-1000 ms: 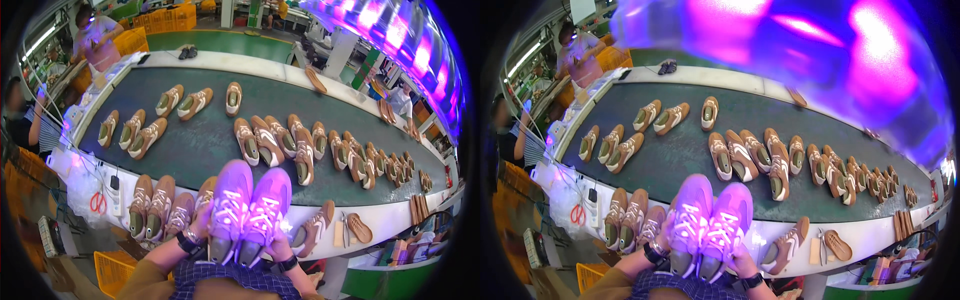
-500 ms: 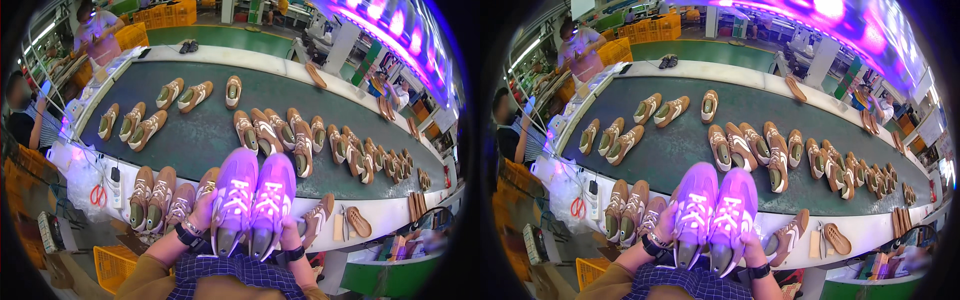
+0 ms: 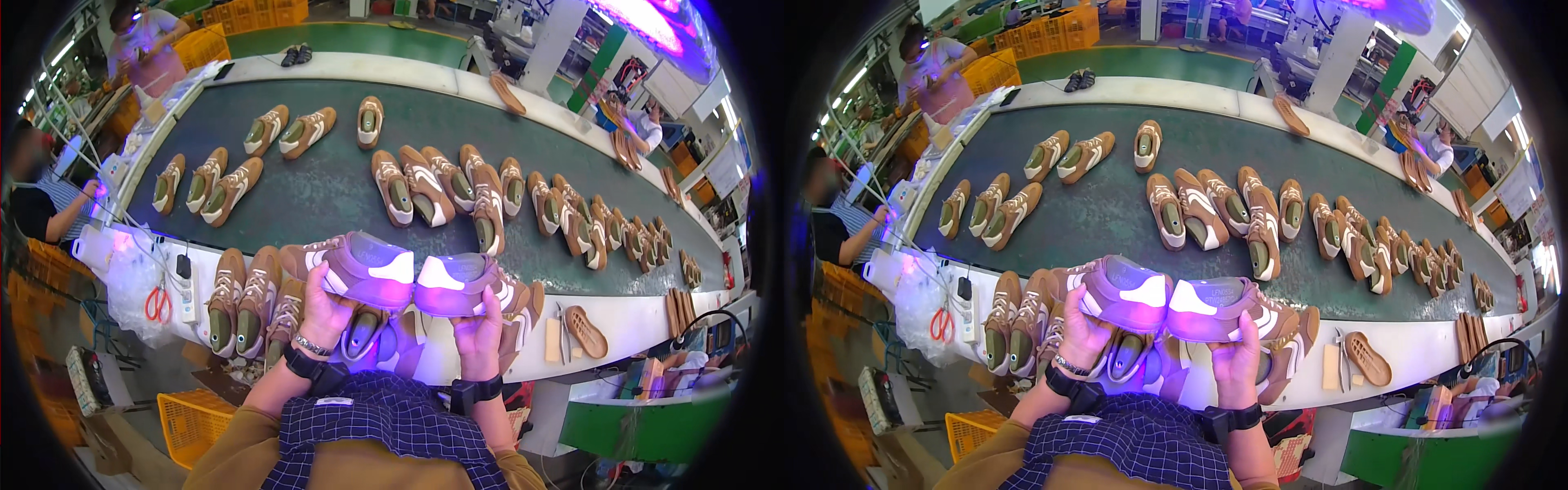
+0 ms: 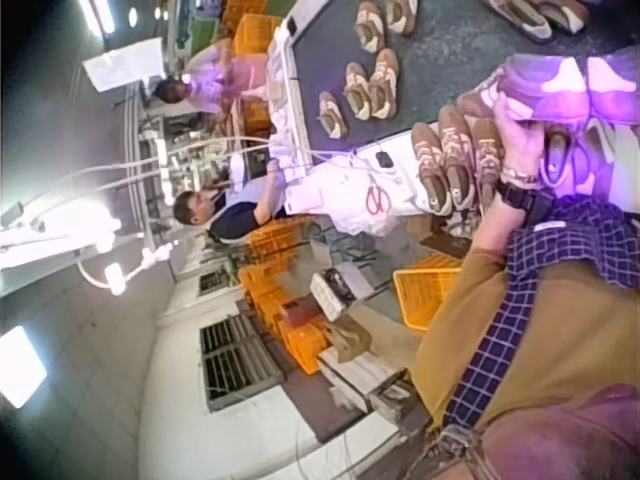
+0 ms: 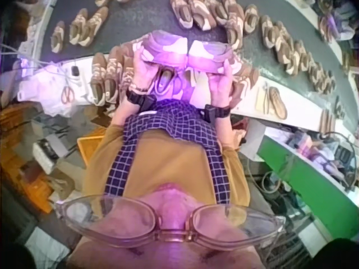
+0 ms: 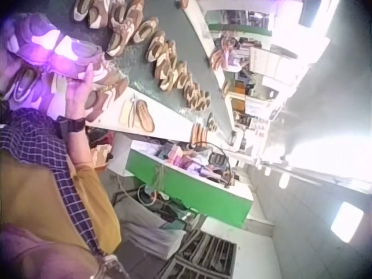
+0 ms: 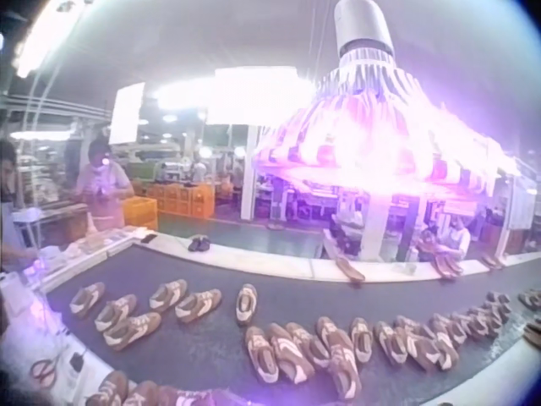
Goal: The person inspects pairs of brown and white sneakers on a factory assembly line. They pick up shoes from the conveyor belt, hold them under a purple UV light to check the soles and uppers, and then place them back on the belt. The process is repeated for multiple pairs of shoes throughout the video.
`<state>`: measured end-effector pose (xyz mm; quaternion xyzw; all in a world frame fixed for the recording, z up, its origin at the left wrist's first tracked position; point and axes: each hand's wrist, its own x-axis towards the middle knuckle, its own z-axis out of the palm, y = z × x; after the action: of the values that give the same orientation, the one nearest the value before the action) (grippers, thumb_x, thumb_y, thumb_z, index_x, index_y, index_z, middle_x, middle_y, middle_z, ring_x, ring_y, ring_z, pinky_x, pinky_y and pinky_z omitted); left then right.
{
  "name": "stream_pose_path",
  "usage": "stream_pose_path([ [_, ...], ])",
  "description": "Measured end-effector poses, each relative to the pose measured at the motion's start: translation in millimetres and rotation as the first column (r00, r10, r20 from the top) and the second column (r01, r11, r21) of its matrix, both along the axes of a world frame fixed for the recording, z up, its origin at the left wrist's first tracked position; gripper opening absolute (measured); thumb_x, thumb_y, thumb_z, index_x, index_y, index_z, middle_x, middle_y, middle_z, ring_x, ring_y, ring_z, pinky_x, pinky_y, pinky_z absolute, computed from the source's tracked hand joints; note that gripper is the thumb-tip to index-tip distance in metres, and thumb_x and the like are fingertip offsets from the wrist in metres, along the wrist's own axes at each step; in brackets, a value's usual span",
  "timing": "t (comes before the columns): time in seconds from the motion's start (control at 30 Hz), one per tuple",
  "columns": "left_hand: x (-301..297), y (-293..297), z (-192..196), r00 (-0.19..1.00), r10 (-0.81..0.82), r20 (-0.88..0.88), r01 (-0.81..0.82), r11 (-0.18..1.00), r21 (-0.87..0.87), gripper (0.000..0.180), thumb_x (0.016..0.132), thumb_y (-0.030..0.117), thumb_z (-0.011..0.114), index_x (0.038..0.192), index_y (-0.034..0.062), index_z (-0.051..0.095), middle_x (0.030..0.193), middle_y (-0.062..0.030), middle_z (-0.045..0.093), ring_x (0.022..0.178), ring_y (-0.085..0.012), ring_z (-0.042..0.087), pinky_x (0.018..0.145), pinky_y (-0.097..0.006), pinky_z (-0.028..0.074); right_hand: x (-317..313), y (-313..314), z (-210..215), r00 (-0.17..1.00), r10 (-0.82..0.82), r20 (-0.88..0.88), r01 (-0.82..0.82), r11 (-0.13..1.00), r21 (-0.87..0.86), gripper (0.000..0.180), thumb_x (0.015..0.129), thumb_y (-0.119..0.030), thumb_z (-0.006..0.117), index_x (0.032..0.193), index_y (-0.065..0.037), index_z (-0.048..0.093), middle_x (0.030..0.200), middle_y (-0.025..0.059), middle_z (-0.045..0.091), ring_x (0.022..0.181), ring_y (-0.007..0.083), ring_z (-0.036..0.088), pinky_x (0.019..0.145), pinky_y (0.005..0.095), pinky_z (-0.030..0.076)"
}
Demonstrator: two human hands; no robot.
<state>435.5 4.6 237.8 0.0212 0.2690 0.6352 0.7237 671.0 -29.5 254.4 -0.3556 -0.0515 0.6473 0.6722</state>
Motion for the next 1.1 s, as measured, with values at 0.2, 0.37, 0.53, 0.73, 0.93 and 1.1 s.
stream_pose_path([
  [0.2,3,-8,-15,0.999,-0.005,-0.039,0.001,0.994,-0.105,0.046,0.080,0.037,0.057,0.116,0.0085,0.051,0.111,-0.0073,0.058,0.103,-0.0254,0.056,0.089,-0.043,0.046,-1,-5,-14,0.998,-0.029,-0.053,0.026,0.999,-0.044,0.045,0.086,-0.028,0.056,0.124,-0.007,0.043,0.121,0.0098,0.051,0.109,0.0257,0.052,0.091,0.0460,0.046],
  [0.37,5,-9,-15,0.999,0.003,-0.043,-0.008,0.995,-0.104,0.046,0.080,0.037,0.058,0.115,0.0087,0.052,0.111,-0.0070,0.058,0.103,-0.0247,0.056,0.088,-0.042,0.047,-2,-5,-15,0.999,-0.034,-0.017,0.033,0.999,-0.043,0.045,0.087,-0.028,0.055,0.124,-0.007,0.043,0.121,0.0098,0.051,0.109,0.0253,0.052,0.090,0.0453,0.047],
  [0.53,7,-9,-14,0.999,0.010,-0.051,-0.016,0.992,-0.123,0.045,0.081,0.038,0.057,0.114,0.0084,0.052,0.110,-0.0070,0.059,0.102,-0.0237,0.056,0.088,-0.041,0.047,-3,-5,-13,0.999,-0.040,-0.008,0.039,0.998,-0.054,0.040,0.088,-0.029,0.055,0.121,-0.008,0.047,0.116,0.0079,0.055,0.105,0.0221,0.054,0.085,0.0412,0.049],
  [0.73,8,-9,-9,0.999,0.011,-0.039,-0.016,0.991,-0.135,0.043,0.082,0.037,0.056,0.113,0.0080,0.052,0.110,-0.0071,0.059,0.102,-0.0237,0.056,0.088,-0.041,0.047,-4,-6,-14,0.999,-0.030,0.018,0.031,0.998,-0.047,0.044,0.088,-0.029,0.053,0.125,-0.007,0.043,0.120,0.0095,0.052,0.108,0.0240,0.053,0.088,0.0422,0.048],
  [0.93,7,-9,-19,0.999,0.001,-0.035,-0.005,0.991,-0.134,0.047,0.080,0.038,0.058,0.116,0.0085,0.051,0.112,-0.0073,0.057,0.104,-0.0247,0.055,0.089,-0.041,0.046,-4,-6,-16,0.999,-0.035,0.037,0.038,0.996,-0.078,0.044,0.089,-0.031,0.052,0.124,-0.007,0.044,0.120,0.0090,0.052,0.107,0.0235,0.054,0.088,0.0418,0.048],
  [1.1,9,-13,-13,0.996,0.005,-0.087,-0.014,0.994,-0.108,0.044,0.082,0.037,0.056,0.115,0.0086,0.051,0.111,-0.0070,0.058,0.102,-0.0234,0.055,0.088,-0.040,0.046,-2,-9,-16,0.998,-0.013,0.068,0.017,0.998,-0.061,0.043,0.089,-0.032,0.051,0.124,-0.007,0.044,0.119,0.0080,0.053,0.106,0.0224,0.054,0.089,0.0412,0.047],
])
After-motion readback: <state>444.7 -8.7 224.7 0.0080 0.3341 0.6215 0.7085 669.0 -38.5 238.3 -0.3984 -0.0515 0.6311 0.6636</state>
